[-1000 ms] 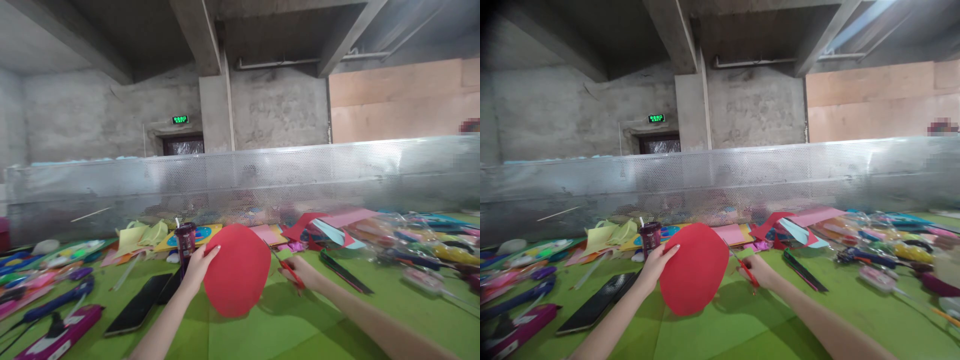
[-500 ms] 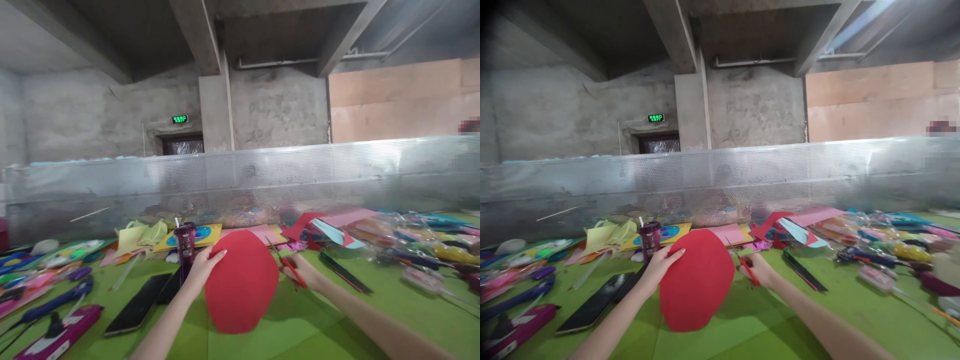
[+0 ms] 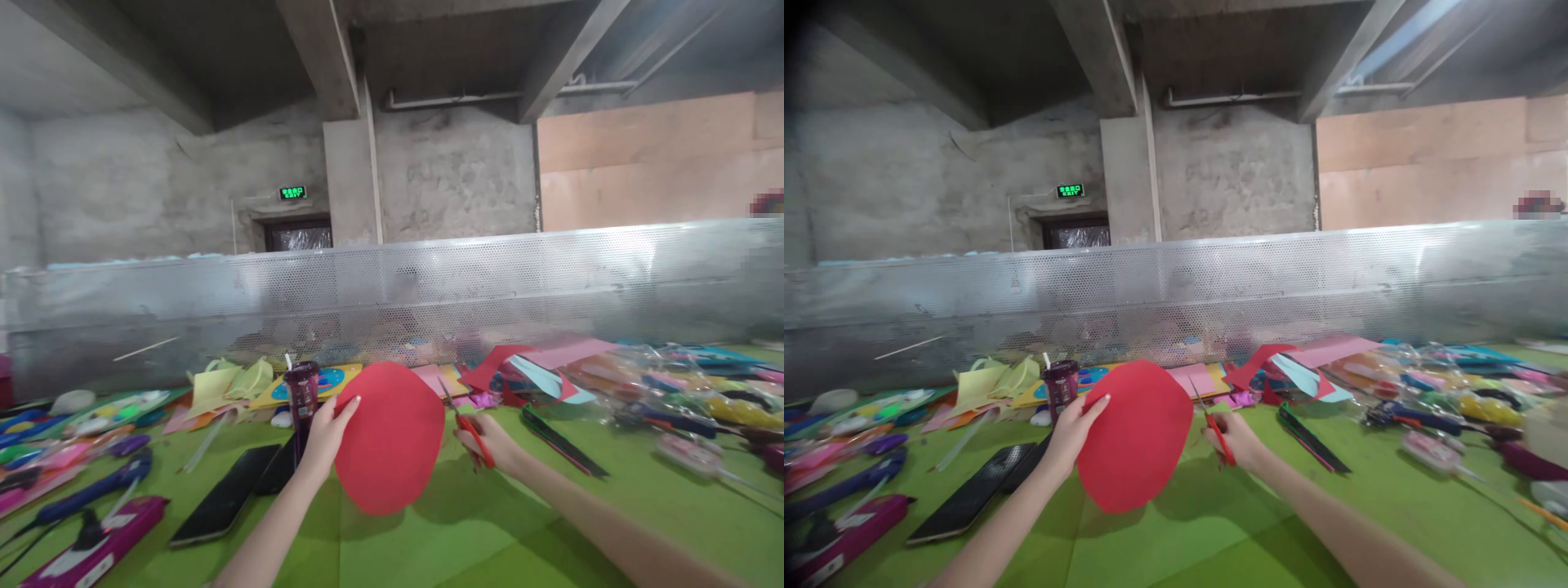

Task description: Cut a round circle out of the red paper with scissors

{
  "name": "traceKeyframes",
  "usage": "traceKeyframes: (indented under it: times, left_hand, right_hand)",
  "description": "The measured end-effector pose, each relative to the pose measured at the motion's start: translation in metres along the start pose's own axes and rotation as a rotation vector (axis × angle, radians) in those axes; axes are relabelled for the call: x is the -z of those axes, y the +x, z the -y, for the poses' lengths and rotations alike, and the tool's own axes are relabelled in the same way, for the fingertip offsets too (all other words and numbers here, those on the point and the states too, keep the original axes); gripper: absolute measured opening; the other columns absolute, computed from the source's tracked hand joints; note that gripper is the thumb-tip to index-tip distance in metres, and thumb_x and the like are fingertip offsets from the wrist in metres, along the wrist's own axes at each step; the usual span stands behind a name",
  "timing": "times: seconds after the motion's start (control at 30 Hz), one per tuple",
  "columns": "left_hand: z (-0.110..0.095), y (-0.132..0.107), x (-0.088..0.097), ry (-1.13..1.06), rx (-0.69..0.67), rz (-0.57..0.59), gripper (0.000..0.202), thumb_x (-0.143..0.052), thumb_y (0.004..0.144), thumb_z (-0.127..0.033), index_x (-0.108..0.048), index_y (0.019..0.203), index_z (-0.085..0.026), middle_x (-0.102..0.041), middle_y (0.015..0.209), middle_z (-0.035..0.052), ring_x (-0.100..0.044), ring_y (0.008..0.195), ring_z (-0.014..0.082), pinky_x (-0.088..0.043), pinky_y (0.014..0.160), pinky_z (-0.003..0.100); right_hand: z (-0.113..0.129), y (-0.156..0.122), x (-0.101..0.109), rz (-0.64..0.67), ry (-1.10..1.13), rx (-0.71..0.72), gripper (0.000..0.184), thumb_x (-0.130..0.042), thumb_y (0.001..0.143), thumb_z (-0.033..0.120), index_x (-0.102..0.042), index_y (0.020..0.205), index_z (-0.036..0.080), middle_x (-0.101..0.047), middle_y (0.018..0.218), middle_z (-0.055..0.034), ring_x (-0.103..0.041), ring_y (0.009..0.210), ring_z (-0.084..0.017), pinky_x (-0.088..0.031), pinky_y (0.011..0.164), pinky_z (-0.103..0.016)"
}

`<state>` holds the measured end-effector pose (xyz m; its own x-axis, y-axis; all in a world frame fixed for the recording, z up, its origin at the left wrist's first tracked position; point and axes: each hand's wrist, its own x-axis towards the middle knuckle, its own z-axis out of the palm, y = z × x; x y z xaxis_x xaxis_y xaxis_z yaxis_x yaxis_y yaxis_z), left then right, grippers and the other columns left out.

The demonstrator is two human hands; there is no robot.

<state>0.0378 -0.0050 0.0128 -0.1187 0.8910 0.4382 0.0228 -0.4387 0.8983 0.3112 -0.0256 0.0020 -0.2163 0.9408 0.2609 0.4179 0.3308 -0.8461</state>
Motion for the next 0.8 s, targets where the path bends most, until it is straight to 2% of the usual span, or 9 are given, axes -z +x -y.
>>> traceKeyframes:
  times: [0.1, 0.2, 0.33, 0.47, 0.8]
  left_hand:
    - [0.005, 0.003, 0.001, -0.010, -0.040, -0.129, 0.046, -0.059, 0.069, -0.051, -0.061, 0.099, -0.016, -0.066, 0.098, 0.0096, -0.061, 0.091, 0.0257, -0.046, 0.079, 0.036]
    - [0.008, 0.003, -0.002, 0.016, -0.102, -0.198, 0.048, -0.058, 0.068, -0.053, -0.061, 0.098, -0.015, -0.067, 0.094, 0.0095, -0.060, 0.091, 0.0262, -0.045, 0.080, 0.035]
    - [0.006, -0.002, -0.010, 0.053, -0.137, -0.208, 0.048, -0.057, 0.069, -0.054, -0.061, 0.095, -0.014, -0.067, 0.091, 0.0102, -0.060, 0.089, 0.0267, -0.044, 0.079, 0.035]
    - [0.004, -0.006, -0.016, 0.060, -0.139, -0.200, 0.048, -0.057, 0.069, -0.054, -0.061, 0.094, -0.014, -0.066, 0.093, 0.0113, -0.060, 0.088, 0.0270, -0.044, 0.078, 0.035]
    - [0.005, -0.007, -0.017, 0.054, -0.144, -0.246, 0.047, -0.056, 0.070, -0.053, -0.060, 0.098, -0.015, -0.066, 0.094, 0.0109, -0.059, 0.092, 0.0272, -0.044, 0.079, 0.034]
  right_hand:
    - [-0.002, 0.002, -0.009, -0.068, 0.040, -0.044, 0.017, -0.044, 0.072, 0.027, -0.036, 0.059, 0.020, -0.041, 0.039, 0.0078, -0.046, 0.033, -0.009, -0.034, 0.034, -0.018]
    - [0.001, 0.002, -0.019, -0.093, 0.096, -0.065, 0.015, -0.043, 0.072, 0.027, -0.037, 0.061, 0.020, -0.042, 0.039, 0.0077, -0.048, 0.032, -0.009, -0.034, 0.034, -0.019]
    - [0.010, -0.004, -0.025, -0.107, 0.127, -0.090, 0.015, -0.043, 0.073, 0.023, -0.038, 0.059, 0.019, -0.042, 0.036, 0.0075, -0.046, 0.032, -0.008, -0.036, 0.036, -0.018]
    - [0.017, -0.008, -0.026, -0.066, 0.135, -0.100, 0.014, -0.041, 0.074, 0.021, -0.041, 0.060, 0.019, -0.043, 0.036, 0.0072, -0.046, 0.032, -0.008, -0.036, 0.037, -0.018]
    - [0.014, -0.007, -0.031, -0.059, 0.167, -0.096, 0.013, -0.043, 0.075, 0.023, -0.041, 0.063, 0.019, -0.043, 0.037, 0.0071, -0.048, 0.033, -0.009, -0.035, 0.037, -0.019]
